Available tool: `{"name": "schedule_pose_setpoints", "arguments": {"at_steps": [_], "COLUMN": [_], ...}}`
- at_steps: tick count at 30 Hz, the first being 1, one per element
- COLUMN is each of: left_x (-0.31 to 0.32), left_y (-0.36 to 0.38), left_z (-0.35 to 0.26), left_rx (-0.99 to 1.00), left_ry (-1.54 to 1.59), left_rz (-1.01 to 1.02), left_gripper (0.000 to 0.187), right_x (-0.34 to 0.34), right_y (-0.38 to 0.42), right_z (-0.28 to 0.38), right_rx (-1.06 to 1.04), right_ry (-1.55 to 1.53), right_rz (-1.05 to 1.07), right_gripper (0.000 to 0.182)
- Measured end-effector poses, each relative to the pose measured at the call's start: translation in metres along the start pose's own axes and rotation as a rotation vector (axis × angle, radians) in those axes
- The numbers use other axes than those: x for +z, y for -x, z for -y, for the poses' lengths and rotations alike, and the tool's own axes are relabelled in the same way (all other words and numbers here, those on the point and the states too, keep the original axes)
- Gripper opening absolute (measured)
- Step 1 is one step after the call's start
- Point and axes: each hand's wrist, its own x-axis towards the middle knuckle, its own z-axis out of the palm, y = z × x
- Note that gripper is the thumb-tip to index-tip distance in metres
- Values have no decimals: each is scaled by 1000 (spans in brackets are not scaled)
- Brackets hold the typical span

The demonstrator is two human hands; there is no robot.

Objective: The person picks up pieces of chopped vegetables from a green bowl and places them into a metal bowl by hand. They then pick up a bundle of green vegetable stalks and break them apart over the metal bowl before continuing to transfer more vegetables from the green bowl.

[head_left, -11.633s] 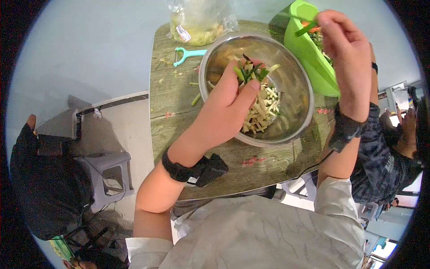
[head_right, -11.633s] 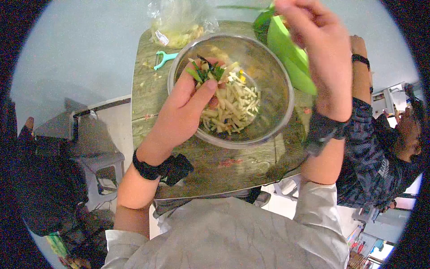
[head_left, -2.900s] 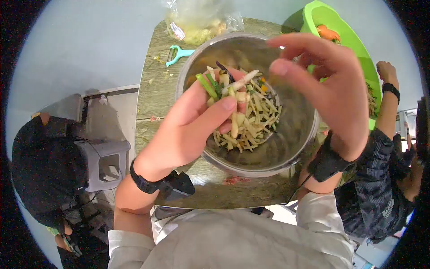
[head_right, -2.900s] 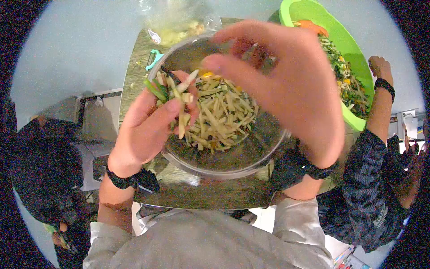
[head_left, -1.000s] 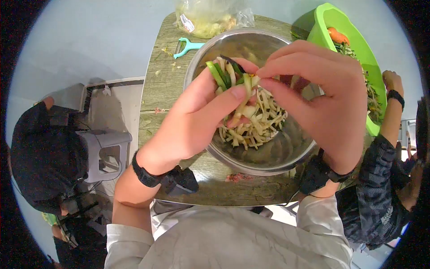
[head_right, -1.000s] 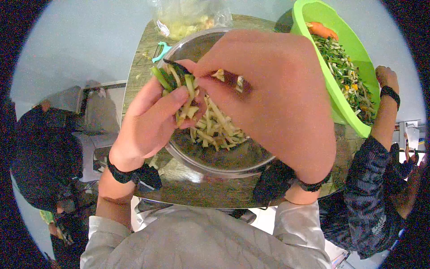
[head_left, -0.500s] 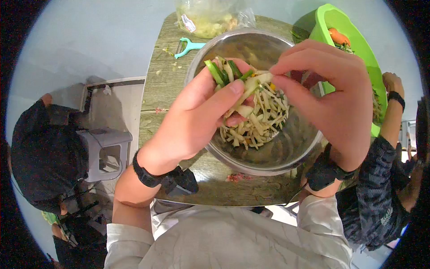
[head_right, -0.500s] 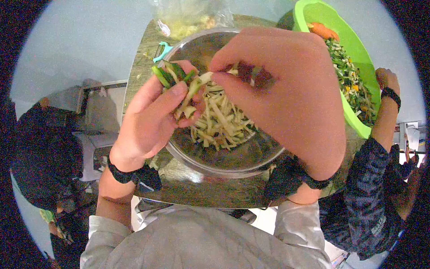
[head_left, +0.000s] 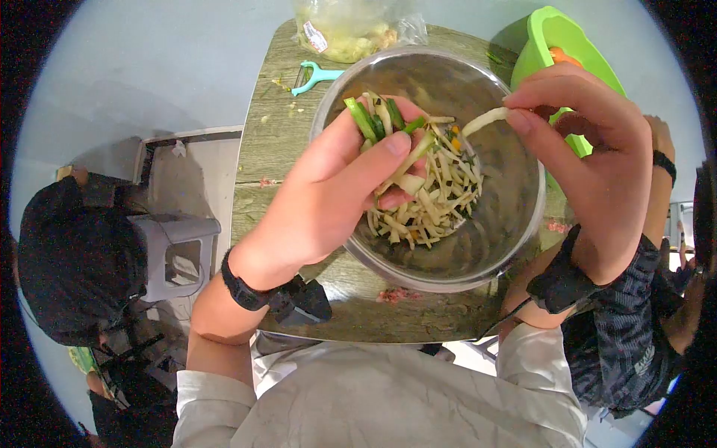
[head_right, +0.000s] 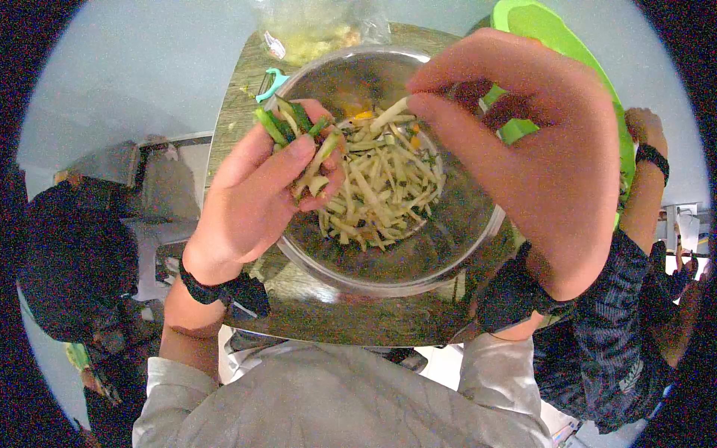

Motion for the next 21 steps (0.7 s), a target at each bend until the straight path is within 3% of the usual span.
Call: {"name": "schedule_pose_setpoints", "arguments": {"at_steps": [8, 10, 21], "left_x": [-7, -3, -5], "left_y": [-3, -1, -1], "left_z": [1, 0, 0], "left_rx": [15, 13, 8], "left_ry": [-7, -37, -28], "left_rz": [96, 42, 65], "left_gripper": [30, 31, 31], "right_x": [23, 26, 30], "right_y": [-10, -10, -12], "right_z": [0, 3, -2], "right_rx": [-143, -204, -341], "right_ry": [5, 1, 76], "right_rz": [131, 145, 116], "right_gripper": [22, 24, 25]}}
